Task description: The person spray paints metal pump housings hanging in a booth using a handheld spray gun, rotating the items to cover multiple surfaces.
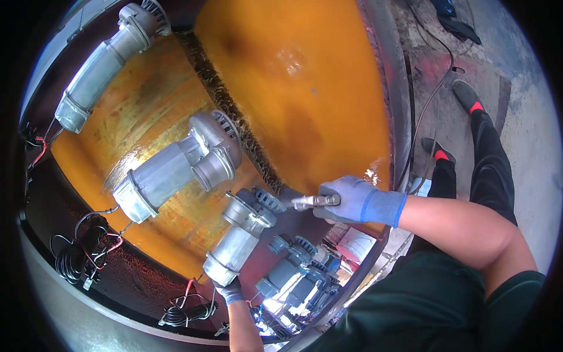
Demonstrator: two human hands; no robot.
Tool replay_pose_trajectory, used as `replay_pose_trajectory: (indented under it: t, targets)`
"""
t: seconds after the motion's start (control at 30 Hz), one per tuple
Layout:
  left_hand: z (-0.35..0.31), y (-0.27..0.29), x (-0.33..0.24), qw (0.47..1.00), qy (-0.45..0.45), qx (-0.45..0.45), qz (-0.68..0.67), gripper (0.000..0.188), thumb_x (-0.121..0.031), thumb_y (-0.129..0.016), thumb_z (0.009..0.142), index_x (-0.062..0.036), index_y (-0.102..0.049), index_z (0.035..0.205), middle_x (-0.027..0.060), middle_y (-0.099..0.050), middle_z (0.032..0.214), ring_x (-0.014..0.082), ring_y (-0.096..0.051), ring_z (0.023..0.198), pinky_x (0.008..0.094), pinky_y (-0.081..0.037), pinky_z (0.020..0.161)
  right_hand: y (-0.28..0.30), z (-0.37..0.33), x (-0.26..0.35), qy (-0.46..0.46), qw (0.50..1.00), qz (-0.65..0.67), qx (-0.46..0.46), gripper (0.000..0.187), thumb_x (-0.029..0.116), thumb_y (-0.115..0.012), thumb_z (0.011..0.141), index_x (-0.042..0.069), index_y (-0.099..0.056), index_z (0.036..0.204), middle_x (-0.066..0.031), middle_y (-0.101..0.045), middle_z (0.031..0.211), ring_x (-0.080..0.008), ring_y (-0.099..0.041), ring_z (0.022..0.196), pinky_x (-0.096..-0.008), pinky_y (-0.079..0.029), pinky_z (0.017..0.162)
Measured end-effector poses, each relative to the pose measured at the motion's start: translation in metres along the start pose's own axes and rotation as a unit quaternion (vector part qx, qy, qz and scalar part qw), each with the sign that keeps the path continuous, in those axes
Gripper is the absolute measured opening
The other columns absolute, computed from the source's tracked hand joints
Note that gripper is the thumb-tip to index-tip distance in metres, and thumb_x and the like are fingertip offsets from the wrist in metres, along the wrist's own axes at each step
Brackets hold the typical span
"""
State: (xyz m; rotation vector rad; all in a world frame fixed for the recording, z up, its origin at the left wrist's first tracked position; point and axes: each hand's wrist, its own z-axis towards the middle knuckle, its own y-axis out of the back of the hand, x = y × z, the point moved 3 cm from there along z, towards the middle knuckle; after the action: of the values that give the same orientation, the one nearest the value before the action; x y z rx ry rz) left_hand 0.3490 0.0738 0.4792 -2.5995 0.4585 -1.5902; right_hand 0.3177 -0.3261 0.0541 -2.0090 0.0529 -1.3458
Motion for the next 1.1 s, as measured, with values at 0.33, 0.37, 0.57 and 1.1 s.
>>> replay_pose_trajectory:
  t: [0.33,0.37,0.57,1.1]
  targets:
    - [-0.01,0.004,0.021,0.69,0.218,-0.079,-0.685,0.086,-0.035,-0.08,0.09,-0.0032,-0.044,0.162,0.0188,-0.053,0.157,0.0379,-0.047,0.149,0.0466,-0.036,0.127,0.028,-0.047,0.004,0.063,0.996,0.056,0.003,0.027,0.034,-0.077,0.098,0.009,-0.073,0.108,-0.0173,-0.076,0.096,-0.0339,-0.077,0.09,-0.0427,-0.058,0.08]
    - [-0.016,-0.003,0.024,0.803,0.183,-0.036,-0.566,0.084,-0.033,-0.079,0.092,-0.005,-0.044,0.163,0.0176,-0.053,0.158,0.0371,-0.046,0.151,0.0468,-0.036,0.128,0.027,-0.049,0.012,0.047,0.998,0.0,0.045,0.027,0.032,-0.078,0.099,0.009,-0.072,0.112,-0.0171,-0.076,0.097,-0.0358,-0.076,0.094,-0.0441,-0.059,0.083]
    - [0.009,-0.004,0.038,0.954,-0.11,0.016,-0.278,0.066,-0.038,-0.08,0.086,-0.011,-0.064,0.144,0.0149,-0.068,0.141,0.0375,-0.063,0.133,0.0502,-0.051,0.112,0.049,-0.056,0.034,0.097,0.995,0.032,-0.011,0.031,0.04,-0.077,0.099,0.011,-0.072,0.107,-0.0146,-0.075,0.094,-0.035,-0.076,0.093,-0.0466,-0.059,0.085]
    - [0.026,-0.042,0.026,0.886,-0.015,0.117,-0.448,0.06,-0.041,-0.069,0.098,-0.0033,-0.064,0.143,0.016,-0.072,0.139,0.0289,-0.068,0.13,0.0424,-0.053,0.112,0.007,-0.051,0.008,0.132,0.985,-0.1,0.043,0.032,0.039,-0.073,0.099,0.01,-0.069,0.111,-0.0136,-0.071,0.098,-0.0366,-0.075,0.091,-0.049,-0.06,0.083]
